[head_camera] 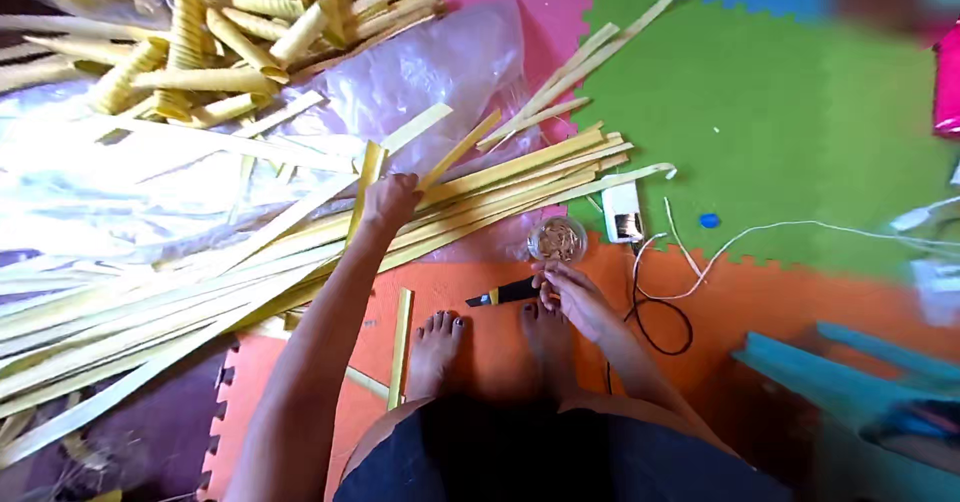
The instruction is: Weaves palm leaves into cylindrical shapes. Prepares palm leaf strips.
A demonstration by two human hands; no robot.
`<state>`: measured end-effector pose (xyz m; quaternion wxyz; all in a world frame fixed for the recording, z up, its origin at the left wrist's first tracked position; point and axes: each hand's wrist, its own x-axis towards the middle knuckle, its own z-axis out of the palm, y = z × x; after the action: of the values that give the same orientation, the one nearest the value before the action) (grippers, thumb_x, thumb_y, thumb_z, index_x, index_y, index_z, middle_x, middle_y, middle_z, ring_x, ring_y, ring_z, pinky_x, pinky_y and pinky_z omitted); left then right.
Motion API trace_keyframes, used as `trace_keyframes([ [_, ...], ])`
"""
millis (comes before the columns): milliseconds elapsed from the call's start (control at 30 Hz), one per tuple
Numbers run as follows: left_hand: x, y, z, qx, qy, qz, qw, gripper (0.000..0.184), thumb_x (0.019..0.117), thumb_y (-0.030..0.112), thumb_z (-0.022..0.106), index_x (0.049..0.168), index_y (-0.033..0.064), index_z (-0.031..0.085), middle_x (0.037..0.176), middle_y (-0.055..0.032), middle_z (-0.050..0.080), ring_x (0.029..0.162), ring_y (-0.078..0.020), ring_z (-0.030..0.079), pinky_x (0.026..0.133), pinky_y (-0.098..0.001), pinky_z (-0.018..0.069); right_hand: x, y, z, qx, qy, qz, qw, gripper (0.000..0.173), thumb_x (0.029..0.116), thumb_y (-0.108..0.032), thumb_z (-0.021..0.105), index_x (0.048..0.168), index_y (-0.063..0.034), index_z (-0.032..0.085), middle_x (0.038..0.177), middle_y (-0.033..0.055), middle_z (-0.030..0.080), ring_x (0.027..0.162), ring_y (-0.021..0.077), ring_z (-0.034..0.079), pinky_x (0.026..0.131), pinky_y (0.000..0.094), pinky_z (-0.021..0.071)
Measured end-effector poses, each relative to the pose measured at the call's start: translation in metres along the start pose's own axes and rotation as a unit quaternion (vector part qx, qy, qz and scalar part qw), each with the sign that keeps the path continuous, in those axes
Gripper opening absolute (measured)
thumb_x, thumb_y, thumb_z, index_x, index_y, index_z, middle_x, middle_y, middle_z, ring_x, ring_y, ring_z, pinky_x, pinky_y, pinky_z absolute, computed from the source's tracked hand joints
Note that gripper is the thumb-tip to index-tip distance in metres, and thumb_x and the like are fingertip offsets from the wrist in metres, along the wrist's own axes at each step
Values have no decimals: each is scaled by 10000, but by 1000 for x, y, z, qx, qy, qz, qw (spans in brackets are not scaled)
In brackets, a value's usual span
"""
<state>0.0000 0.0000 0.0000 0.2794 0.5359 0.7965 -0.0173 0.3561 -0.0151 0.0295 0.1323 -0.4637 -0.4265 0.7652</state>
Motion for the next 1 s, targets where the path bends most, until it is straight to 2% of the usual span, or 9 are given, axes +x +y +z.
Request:
trace_keyframes([
  [100, -16, 18, 11, 20, 78, 151, 985, 240, 1015, 82, 543, 1144, -48, 698, 1116, -291, 683, 1075, -516, 650, 856, -687, 506, 9, -15, 11, -15, -20, -28, 999, 318, 1097, -145, 350, 1298, -21, 563, 1014, 45, 686, 709, 71, 612, 669, 232, 528],
  [200, -58, 56, 22, 9, 187, 307, 933, 173, 961, -8, 590, 1076, -40, 715, 1044, -262, 679, 937, -471, 687, 696, -600, 561, 17, -35, 12, -40, 1, -69, 997, 380, 1073, -167, 400, 1434, -69, 461, 1127, 49, 672, 793, 95, 641, 721, 264, 546],
  [300, -100, 77, 36, -1, 212, 378, 901, 157, 894, -54, 652, 1027, -20, 729, 995, -222, 679, 859, -414, 693, 627, -528, 570, 17, -60, 5, 21, 131, -160, 978, 312, 1095, -211, 418, 1373, -99, 503, 955, -47, 660, 756, 41, 627, 728, 235, 558],
  [400, -115, 85, 43, -1, 224, 392, 892, 119, 909, 40, 655, 1005, -1, 712, 963, -192, 673, 852, -373, 696, 608, -475, 569, 15, -81, -8, 10, 204, -271, 941, 255, 1109, -209, 390, 1255, -105, 572, 976, -93, 640, 779, -5, 609, 744, 196, 540],
  [500, -124, 118, 24, -85, 225, 348, 906, 508, 868, 464, 667, 1116, 20, 689, 1071, -174, 687, 968, -358, 678, 736, -511, 559, 2, -82, 5, -71, 178, -320, 928, 196, 1056, -102, 501, 1212, -67, 615, 1003, -62, 669, 792, 7, 624, 739, 217, 555],
  [533, -127, 131, 8, -122, 191, 324, 919, 555, 873, 477, 686, 1171, 9, 666, 1102, -174, 679, 1001, -355, 671, 792, -533, 556, -3, -80, 13, -91, 157, -331, 926, 196, 1020, -63, 553, 1202, -54, 624, 1014, -44, 673, 820, 18, 635, 756, 225, 564],
  [667, -126, 162, -38, -277, 50, 324, 903, 148, 989, 137, 678, 907, 15, 690, 719, -85, 686, 600, -167, 673, 573, -344, 575, -13, -82, 24, -83, 154, -401, 899, 205, 927, -7, 701, 1106, -103, 682, 1031, -56, 727, 945, 51, 703, 861, 262, 610],
  [833, -131, 174, -35, -439, -3, 269, 857, 66, 958, 41, 699, 950, -24, 691, 781, -92, 720, 666, -138, 722, 657, -305, 637, -21, -87, 22, -56, 196, -449, 870, 318, 870, 40, 749, 1154, -85, 680, 1032, -18, 750, 907, 107, 733, 819, 288, 634],
  [1000, -137, 179, -31, -554, -27, 229, 800, 89, 997, 36, 641, 1046, -29, 675, 845, -96, 737, 664, -136, 729, 594, -284, 635, -19, -77, 16, -110, 259, -523, 804, 234, 911, 28, 714, 1137, -31, 738, 1021, 14, 766, 862, 120, 746, 772, 312, 650],
])
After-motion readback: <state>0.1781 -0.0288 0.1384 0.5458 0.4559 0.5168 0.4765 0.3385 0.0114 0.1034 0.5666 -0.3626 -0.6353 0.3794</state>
